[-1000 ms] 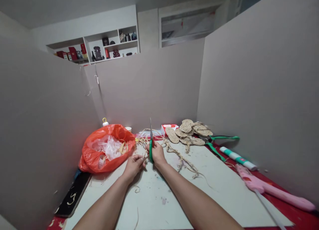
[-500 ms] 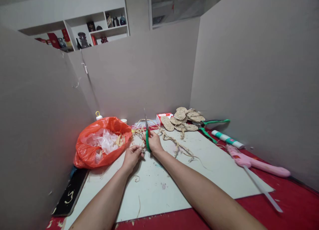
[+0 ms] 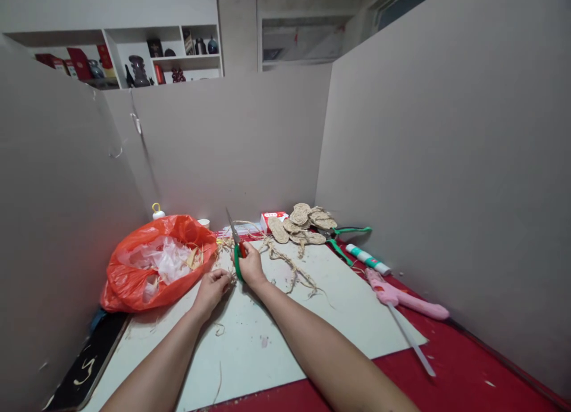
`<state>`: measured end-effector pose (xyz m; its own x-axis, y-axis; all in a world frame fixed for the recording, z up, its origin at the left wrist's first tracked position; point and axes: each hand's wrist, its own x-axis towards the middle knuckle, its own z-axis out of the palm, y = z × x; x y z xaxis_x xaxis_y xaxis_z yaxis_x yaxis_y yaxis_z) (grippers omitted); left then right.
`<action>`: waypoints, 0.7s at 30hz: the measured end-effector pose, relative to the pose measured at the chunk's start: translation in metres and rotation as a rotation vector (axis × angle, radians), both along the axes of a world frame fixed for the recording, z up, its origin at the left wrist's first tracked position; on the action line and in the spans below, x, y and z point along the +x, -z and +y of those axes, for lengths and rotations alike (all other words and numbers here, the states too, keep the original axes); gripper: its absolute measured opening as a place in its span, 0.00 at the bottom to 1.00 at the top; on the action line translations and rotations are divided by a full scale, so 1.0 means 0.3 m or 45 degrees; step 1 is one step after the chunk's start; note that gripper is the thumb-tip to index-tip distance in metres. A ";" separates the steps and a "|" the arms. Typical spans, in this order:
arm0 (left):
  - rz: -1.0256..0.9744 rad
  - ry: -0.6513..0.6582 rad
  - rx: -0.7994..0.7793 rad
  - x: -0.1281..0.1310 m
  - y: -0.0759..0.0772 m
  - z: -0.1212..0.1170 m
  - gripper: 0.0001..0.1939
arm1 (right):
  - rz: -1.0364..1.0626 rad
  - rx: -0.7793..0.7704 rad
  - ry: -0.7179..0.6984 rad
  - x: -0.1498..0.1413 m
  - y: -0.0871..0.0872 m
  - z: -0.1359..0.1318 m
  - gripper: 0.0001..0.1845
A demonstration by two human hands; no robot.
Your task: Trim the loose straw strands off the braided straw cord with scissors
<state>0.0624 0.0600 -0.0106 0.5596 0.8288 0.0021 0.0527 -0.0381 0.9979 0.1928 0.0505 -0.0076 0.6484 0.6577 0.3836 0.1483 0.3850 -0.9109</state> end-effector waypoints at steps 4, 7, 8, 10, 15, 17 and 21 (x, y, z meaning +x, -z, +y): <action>0.008 -0.022 -0.007 -0.007 0.006 -0.002 0.14 | -0.040 0.021 0.000 -0.006 -0.002 0.001 0.08; -0.013 -0.024 -0.037 -0.014 -0.001 -0.015 0.16 | -0.015 0.021 -0.009 -0.001 0.007 0.003 0.09; -0.029 -0.020 -0.046 -0.016 -0.005 -0.020 0.17 | -0.002 0.019 -0.015 0.002 0.011 0.004 0.09; -0.058 -0.008 -0.065 -0.018 -0.013 -0.031 0.19 | 0.022 0.009 -0.031 0.007 0.020 0.003 0.10; -0.073 -0.021 -0.091 -0.012 -0.015 -0.048 0.18 | 0.030 -0.015 -0.063 -0.004 0.025 -0.014 0.11; -0.086 -0.056 -0.090 -0.006 -0.007 -0.050 0.17 | 0.013 -0.015 -0.064 -0.016 0.017 -0.027 0.11; -0.122 -0.097 -0.081 -0.004 0.004 -0.054 0.17 | 0.001 -0.013 -0.060 -0.021 0.008 -0.042 0.10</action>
